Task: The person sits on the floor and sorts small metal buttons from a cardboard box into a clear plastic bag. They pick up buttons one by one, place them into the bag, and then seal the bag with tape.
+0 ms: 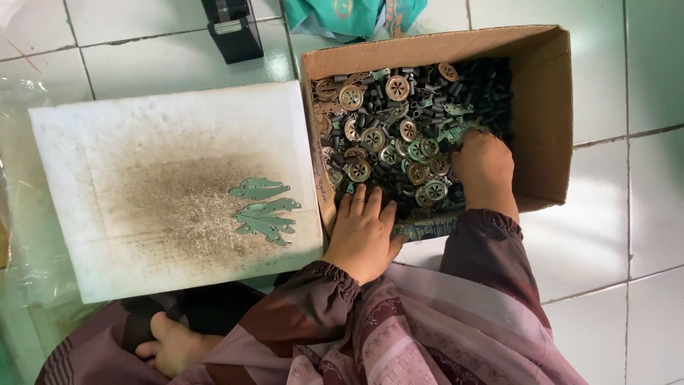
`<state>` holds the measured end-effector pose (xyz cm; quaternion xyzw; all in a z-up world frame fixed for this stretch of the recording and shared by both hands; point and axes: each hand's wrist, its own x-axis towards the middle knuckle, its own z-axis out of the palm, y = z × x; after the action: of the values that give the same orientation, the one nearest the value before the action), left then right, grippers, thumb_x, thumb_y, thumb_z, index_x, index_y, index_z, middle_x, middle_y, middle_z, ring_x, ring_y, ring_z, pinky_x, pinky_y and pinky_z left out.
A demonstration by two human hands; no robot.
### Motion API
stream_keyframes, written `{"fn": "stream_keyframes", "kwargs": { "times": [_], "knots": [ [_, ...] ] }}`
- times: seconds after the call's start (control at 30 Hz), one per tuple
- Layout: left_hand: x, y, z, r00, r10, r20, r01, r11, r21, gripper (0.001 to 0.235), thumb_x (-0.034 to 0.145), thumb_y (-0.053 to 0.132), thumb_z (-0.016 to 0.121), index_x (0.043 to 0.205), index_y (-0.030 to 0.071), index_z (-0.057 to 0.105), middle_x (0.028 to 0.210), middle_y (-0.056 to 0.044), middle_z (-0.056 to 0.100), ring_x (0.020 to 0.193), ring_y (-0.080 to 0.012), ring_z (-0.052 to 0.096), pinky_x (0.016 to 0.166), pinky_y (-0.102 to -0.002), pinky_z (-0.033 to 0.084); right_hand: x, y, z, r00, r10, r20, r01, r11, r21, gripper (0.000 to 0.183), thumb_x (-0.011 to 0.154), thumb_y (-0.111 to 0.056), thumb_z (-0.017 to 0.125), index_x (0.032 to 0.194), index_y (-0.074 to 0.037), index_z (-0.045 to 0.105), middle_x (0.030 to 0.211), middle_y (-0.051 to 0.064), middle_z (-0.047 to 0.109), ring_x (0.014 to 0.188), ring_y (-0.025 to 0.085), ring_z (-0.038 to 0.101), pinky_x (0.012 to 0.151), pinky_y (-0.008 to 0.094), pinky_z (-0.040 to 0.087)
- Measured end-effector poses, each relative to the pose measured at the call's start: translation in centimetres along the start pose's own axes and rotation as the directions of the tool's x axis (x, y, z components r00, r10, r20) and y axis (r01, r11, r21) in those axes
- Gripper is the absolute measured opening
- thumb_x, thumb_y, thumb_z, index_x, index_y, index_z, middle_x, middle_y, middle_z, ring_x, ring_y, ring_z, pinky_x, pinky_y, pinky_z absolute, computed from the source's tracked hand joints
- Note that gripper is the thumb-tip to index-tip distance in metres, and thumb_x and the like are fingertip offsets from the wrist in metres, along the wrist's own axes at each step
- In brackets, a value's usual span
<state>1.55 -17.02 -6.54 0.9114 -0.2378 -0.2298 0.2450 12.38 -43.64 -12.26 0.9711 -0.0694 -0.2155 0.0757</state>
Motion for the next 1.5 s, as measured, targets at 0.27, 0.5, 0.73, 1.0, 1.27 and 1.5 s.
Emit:
{"fn": "stream_keyframes", "kwargs": {
  "times": [0.27,0.5,0.73,1.0,1.27,1.5],
  "knots": [
    [-0.6,0.2,0.5,0.997,0.025,-0.071,-0.028,0.999,-0.038,0.057,0.103,0.045,0.049,0.141,0.003,0.057,0.147,-0.029,0.048,0.141,-0.051,0.044,0.112,-0.061,0.035,-1.7,0.2,-0.8,0.999,-0.036,-0.03,0.044,0.952,0.304,0.025,0.092,-0.021,0.069,0.112,-0.009,0.077,0.097,0.013,0.069,0.094,0.032,0.071,0.074,0.043,0.061],
    [-2.5,-0.2,-3.1,0.942,0.02,-0.335,-0.053,0.994,-0.09,0.046,0.108,0.038,0.043,0.145,0.013,0.054,0.147,-0.019,0.051,0.137,-0.0413,0.054,0.106,-0.057,0.046,-6.7,-6.2,-6.3,0.862,-0.225,-0.454,0.457,0.733,0.504,0.021,0.096,-0.001,0.072,0.117,0.002,0.076,0.097,0.018,0.068,0.096,0.037,0.069,0.075,0.043,0.06],
    [-10.2,-7.2,-8.1,0.814,-0.069,-0.576,0.077,0.997,-0.01,0.039,0.102,0.019,0.059,0.14,0.013,0.059,0.14,-0.02,0.056,0.13,-0.0414,0.059,0.104,-0.055,0.051,-13.5,-18.4,-8.0,0.79,-0.288,-0.542,0.61,0.459,0.646,0.039,0.085,0.004,0.077,0.122,-0.005,0.07,0.094,0.017,0.073,0.08,0.032,0.071,0.068,0.042,0.06],
    [-16.1,-10.5,-8.8,0.858,-0.282,-0.43,0.309,0.951,-0.007,0.038,0.106,0.017,0.052,0.144,0.016,0.056,0.152,-0.023,0.04,0.147,-0.0486,0.036,0.114,-0.063,0.035,-14.1,-26.5,-4.7,0.595,-0.454,-0.663,0.759,0.588,0.279,0.019,0.09,-0.003,0.074,0.107,-0.011,0.076,0.094,0.007,0.072,0.086,0.025,0.071,0.072,0.034,0.063],
    [-15.4,-6.9,-7.7,0.893,-0.205,-0.401,0.232,0.972,0.019,0.036,0.105,0.015,0.052,0.14,0.009,0.06,0.15,-0.024,0.043,0.15,-0.0499,0.03,0.118,-0.062,0.03,-17.2,-18.8,-9.1,0.642,-0.371,-0.671,0.689,0.663,0.292,0.019,0.092,-0.006,0.075,0.11,-0.011,0.076,0.099,0.005,0.068,0.088,0.023,0.069,0.069,0.031,0.064],
    [-8.1,-0.3,-3.2,0.809,-0.019,-0.588,-0.097,0.982,-0.165,0.033,0.096,0.01,0.061,0.128,0.007,0.065,0.145,-0.026,0.055,0.141,-0.0464,0.047,0.122,-0.063,0.032,-18.3,-1.2,-11.3,0.752,-0.053,-0.657,0.466,0.747,0.474,0.021,0.107,-0.001,0.066,0.127,0.004,0.071,0.108,0.017,0.073,0.093,0.026,0.069,0.078,0.038,0.056]
  ]
}}
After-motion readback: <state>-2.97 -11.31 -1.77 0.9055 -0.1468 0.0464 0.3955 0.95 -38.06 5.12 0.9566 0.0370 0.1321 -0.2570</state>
